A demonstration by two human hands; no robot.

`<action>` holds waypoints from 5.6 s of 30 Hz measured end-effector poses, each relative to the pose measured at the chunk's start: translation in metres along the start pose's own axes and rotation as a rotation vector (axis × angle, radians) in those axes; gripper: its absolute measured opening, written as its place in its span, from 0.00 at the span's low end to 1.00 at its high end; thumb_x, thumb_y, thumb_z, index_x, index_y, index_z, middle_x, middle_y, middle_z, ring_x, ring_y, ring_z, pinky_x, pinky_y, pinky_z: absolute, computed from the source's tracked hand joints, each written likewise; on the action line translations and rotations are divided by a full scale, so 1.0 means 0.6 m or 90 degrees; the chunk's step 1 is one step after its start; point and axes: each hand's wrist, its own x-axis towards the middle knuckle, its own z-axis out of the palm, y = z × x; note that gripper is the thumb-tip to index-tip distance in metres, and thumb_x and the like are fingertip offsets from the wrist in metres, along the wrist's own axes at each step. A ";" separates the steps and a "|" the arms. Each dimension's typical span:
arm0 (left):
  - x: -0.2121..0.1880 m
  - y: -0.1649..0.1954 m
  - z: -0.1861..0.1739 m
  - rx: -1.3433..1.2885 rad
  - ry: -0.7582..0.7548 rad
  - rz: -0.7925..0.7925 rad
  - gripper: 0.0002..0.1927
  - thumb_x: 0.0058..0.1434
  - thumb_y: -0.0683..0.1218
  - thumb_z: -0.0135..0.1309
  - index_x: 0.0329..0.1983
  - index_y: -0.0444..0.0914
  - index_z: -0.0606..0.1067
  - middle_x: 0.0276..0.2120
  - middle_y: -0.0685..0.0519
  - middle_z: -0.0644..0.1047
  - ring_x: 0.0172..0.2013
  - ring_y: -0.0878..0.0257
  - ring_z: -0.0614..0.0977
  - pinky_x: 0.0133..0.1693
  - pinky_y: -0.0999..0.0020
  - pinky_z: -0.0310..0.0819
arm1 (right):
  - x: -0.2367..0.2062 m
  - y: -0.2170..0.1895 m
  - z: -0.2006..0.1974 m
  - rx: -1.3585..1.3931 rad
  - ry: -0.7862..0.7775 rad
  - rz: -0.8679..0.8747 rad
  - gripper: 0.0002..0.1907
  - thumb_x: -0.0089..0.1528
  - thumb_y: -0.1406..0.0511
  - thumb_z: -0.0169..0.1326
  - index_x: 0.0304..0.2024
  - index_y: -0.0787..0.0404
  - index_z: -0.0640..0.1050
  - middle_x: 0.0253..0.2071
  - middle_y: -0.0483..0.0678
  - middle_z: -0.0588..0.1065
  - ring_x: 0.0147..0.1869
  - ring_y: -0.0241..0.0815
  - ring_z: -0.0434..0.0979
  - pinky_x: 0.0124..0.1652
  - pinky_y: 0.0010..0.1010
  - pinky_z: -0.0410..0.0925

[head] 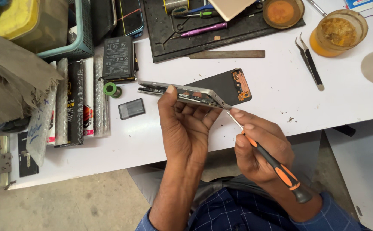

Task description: The person disassembles a smartphone by removing the back cover and unscrewing internal components. They then use a screwdriver to detach the motherboard and clean it with a spray and a toothbrush.

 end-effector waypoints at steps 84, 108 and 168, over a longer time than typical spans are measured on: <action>0.004 -0.002 -0.046 0.078 -0.227 -0.036 0.42 0.62 0.54 0.55 0.72 0.25 0.58 0.64 0.31 0.70 0.59 0.42 0.77 0.59 0.46 0.77 | 0.051 -0.044 -0.040 -0.060 -0.029 0.336 0.13 0.65 0.69 0.61 0.50 0.71 0.77 0.35 0.54 0.82 0.39 0.36 0.85 0.38 0.23 0.76; 0.009 0.028 -0.093 0.109 -0.039 -0.106 0.30 0.51 0.34 0.46 0.61 0.27 0.66 0.47 0.42 0.78 0.46 0.54 0.82 0.49 0.56 0.82 | 0.020 0.022 -0.042 0.373 0.124 0.533 0.09 0.72 0.72 0.51 0.54 0.70 0.71 0.41 0.59 0.79 0.38 0.44 0.83 0.40 0.32 0.78; 0.002 0.072 -0.112 0.088 -0.186 -0.100 0.28 0.54 0.35 0.51 0.61 0.25 0.70 0.49 0.39 0.80 0.45 0.57 0.84 0.49 0.58 0.84 | 0.145 0.100 -0.018 0.275 0.067 0.444 0.06 0.78 0.71 0.52 0.55 0.64 0.69 0.43 0.52 0.77 0.40 0.42 0.83 0.44 0.34 0.79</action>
